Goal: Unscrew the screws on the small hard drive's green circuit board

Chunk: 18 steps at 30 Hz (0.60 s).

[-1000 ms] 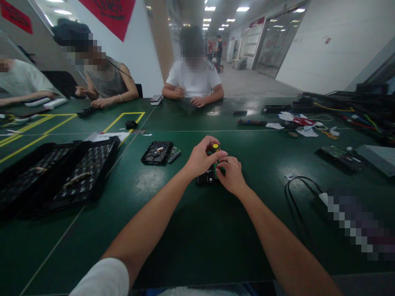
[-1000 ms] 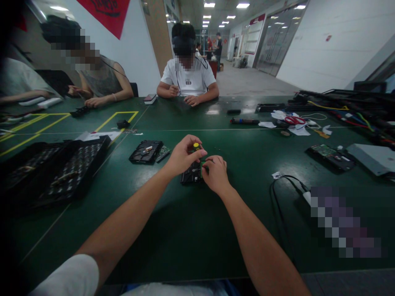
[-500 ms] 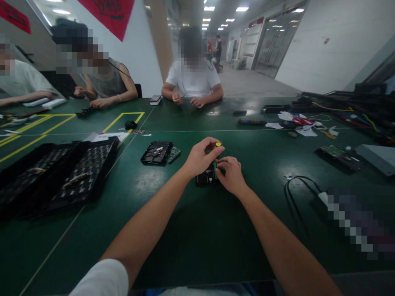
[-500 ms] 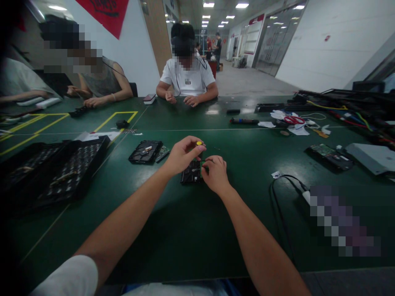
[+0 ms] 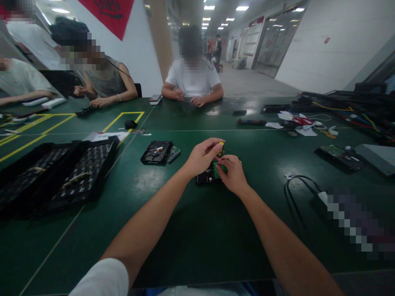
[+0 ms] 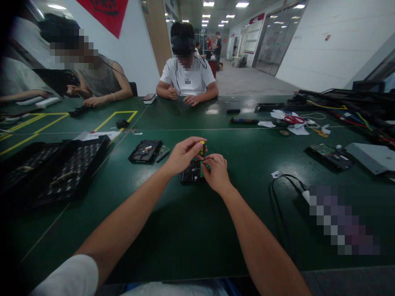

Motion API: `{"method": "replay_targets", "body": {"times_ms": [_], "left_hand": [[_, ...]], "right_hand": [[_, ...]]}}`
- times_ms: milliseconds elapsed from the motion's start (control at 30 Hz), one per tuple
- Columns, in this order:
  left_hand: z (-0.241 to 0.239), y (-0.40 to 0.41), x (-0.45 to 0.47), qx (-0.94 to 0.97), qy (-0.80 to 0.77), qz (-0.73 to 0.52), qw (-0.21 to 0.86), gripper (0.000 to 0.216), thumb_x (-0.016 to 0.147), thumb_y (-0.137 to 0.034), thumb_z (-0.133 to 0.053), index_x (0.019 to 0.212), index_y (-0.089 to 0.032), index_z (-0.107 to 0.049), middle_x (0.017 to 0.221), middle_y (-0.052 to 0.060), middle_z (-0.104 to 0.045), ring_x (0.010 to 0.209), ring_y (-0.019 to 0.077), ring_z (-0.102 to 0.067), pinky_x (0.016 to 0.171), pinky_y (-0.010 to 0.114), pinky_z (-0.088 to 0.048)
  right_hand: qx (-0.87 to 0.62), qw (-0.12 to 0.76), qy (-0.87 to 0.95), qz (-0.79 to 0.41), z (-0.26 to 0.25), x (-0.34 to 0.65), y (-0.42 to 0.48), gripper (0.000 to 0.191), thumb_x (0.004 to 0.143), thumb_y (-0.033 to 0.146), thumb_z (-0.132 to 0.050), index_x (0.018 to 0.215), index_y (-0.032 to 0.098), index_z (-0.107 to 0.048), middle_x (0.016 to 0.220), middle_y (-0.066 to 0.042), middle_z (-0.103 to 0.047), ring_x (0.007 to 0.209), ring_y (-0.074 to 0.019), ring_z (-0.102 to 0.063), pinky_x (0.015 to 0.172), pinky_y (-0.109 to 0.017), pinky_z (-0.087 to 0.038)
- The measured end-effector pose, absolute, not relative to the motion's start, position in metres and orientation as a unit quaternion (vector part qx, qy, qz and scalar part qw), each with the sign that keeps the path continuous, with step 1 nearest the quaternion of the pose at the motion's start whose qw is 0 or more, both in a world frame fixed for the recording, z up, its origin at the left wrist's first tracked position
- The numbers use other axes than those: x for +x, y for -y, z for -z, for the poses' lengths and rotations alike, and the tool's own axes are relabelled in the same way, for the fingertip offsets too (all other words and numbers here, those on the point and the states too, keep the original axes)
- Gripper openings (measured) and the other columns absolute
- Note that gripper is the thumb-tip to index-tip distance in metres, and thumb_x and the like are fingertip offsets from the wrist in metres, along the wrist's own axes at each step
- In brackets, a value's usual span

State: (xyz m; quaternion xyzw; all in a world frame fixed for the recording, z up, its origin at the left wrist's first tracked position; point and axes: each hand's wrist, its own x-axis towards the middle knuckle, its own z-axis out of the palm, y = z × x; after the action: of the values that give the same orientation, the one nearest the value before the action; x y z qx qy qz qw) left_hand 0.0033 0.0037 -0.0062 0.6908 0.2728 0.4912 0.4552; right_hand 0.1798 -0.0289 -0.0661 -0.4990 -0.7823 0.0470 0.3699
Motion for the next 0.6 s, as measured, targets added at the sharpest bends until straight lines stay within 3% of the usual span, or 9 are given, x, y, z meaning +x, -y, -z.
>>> {"method": "replay_targets", "body": {"times_ms": [200,433,600], "left_hand": [[0.0073,-0.0031,0.0060,0.659,-0.274,-0.509,0.482,0.035,0.092,-0.042,-0.073,0.112,-0.018,-0.059,0.102,0.007,-0.070,0.086,0.0157,-0.069,0.069,0.027,-0.061],[0.0046,-0.0032,0.0034,0.708,-0.261,-0.485,0.442,0.039,0.100,-0.040,-0.060,0.134,-0.021,-0.061,0.109,0.009,-0.068,0.097,0.0182,-0.068,0.078,0.030,-0.062],[0.0088,-0.0055,0.0030,0.701,-0.282,-0.504,0.417,0.033,0.092,-0.038,-0.072,0.118,-0.020,-0.064,0.100,0.004,-0.062,0.086,0.0144,-0.063,0.071,0.027,-0.061]], "right_hand": [[-0.491,0.373,0.785,-0.056,0.0677,0.1803,0.0279,0.012,0.097,0.026,-0.059,0.097,0.025,-0.070,0.116,-0.009,-0.069,0.119,-0.0290,-0.057,0.098,-0.047,-0.044],[-0.490,0.361,0.791,-0.060,0.0717,0.1834,0.0269,0.012,0.093,0.021,-0.059,0.100,0.024,-0.068,0.115,-0.009,-0.068,0.119,-0.0292,-0.056,0.099,-0.047,-0.043],[-0.495,0.350,0.794,-0.057,0.0718,0.1860,0.0283,0.016,0.092,0.017,-0.057,0.101,0.023,-0.069,0.114,-0.009,-0.068,0.118,-0.0289,-0.057,0.097,-0.046,-0.043]]}}
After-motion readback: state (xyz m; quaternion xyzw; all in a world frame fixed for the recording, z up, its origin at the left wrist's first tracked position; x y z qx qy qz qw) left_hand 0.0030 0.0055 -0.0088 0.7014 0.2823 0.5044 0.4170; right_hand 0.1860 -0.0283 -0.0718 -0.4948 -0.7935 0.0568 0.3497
